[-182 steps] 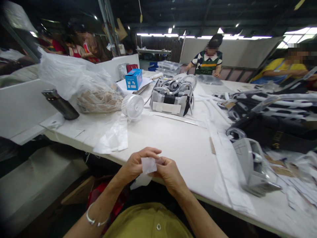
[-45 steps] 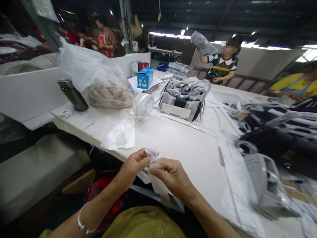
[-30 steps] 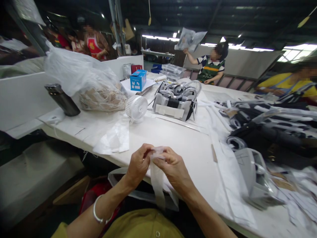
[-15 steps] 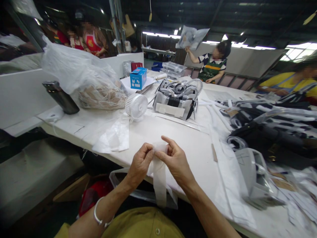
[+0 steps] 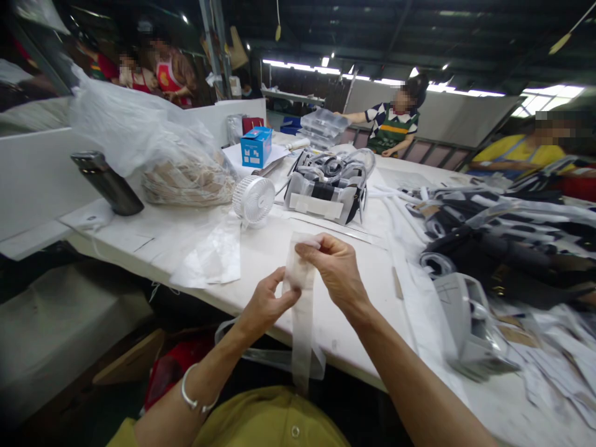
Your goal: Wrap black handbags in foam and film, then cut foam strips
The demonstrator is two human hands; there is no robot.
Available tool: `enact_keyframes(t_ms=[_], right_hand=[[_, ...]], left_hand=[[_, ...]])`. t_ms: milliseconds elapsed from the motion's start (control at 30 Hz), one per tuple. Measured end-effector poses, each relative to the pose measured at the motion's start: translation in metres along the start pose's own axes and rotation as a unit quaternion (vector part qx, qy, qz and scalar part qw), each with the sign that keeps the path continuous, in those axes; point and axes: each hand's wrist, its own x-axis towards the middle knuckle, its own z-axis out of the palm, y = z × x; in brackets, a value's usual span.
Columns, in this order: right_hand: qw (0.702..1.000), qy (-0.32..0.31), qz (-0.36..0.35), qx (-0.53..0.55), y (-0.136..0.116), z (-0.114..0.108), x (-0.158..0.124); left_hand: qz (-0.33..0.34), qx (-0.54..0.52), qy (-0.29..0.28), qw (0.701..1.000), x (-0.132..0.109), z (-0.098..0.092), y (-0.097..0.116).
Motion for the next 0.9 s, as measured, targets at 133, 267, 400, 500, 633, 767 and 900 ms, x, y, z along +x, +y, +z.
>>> enact_keyframes(t_ms=[133, 267, 400, 500, 633, 767, 900], right_hand=[[0.997, 0.045, -0.06, -0.023, -0.017, 0.003, 0.01], [0.986, 0.092, -0.137, -0.031, -0.035, -0.007, 0.034], [0.972, 0.126, -0.197, -0.007, -0.053, -0.037, 0.066], [0.965, 0.168, -0.197, 0.04, -0.064, -0.062, 0.087], [0.953, 0.236, -0.171, 0.086, -0.071, -0.082, 0.103], [0.95, 0.239, -0.185, 0.079, -0.078, -0.079, 0.109], [0.948, 0.244, -0.19, 0.072, -0.089, -0.075, 0.114]], left_hand=[[-0.042, -0.2, -0.083, 0.975, 0.006, 0.014, 0.001], [-0.086, -0.302, -0.167, 0.935, 0.003, 0.025, 0.003], [-0.112, -0.285, -0.145, 0.941, -0.017, 0.009, -0.008], [-0.165, -0.24, -0.146, 0.945, -0.041, -0.013, -0.026], [-0.199, -0.281, -0.134, 0.929, -0.069, -0.03, -0.043], [-0.149, -0.313, -0.186, 0.919, -0.07, -0.018, -0.042], [-0.156, -0.218, -0.223, 0.937, -0.054, 0.009, -0.037]])
